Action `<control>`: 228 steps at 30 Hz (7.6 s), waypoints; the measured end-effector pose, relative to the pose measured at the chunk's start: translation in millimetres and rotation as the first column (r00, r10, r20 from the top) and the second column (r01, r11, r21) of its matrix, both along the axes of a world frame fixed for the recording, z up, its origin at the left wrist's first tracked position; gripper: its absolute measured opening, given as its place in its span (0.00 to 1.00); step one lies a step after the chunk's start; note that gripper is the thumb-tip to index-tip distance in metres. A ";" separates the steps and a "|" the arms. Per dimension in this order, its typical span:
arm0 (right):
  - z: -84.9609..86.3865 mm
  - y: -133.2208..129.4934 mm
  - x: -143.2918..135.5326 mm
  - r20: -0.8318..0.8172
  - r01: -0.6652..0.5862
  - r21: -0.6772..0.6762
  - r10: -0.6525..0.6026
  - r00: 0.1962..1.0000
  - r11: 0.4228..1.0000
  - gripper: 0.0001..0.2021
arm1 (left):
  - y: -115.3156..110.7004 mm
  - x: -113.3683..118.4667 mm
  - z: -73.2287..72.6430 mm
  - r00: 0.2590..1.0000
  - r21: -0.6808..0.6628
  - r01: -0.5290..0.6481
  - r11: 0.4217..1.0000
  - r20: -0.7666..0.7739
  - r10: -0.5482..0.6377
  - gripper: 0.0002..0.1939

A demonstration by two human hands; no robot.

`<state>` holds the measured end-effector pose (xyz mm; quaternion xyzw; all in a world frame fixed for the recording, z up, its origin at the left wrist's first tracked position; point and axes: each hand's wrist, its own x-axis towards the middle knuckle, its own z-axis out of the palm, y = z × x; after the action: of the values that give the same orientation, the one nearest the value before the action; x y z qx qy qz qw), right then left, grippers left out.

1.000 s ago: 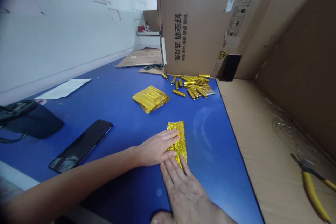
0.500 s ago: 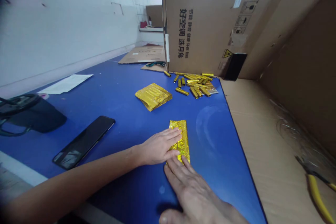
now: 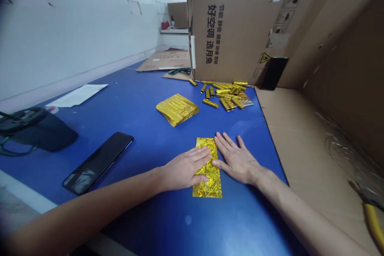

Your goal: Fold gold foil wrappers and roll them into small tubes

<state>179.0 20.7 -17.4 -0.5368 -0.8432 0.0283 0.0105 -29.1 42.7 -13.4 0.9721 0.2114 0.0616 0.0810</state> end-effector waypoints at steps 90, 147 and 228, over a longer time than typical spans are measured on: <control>-2.6 97.2 -66.8 -0.171 0.136 0.064 -0.124 0.978 0.989 0.37 | -73.4 -19.6 15.7 0.979 -0.261 0.199 0.945 0.085 -0.183 0.40; 3.3 8.9 -8.4 -0.013 -0.067 -0.025 0.067 0.998 0.997 0.31 | -27.0 -54.5 13.6 0.993 -0.199 0.115 0.973 0.005 -0.116 0.42; 30.1 -64.0 -30.7 -0.551 0.034 -0.042 -0.052 0.833 0.999 0.08 | -12.5 -13.7 17.8 0.991 -0.155 0.093 0.983 0.112 -0.076 0.19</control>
<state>148.2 -43.2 12.6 -0.5248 -0.7916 0.1943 0.2453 -42.8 30.1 4.4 0.9659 0.1694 0.0923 0.1726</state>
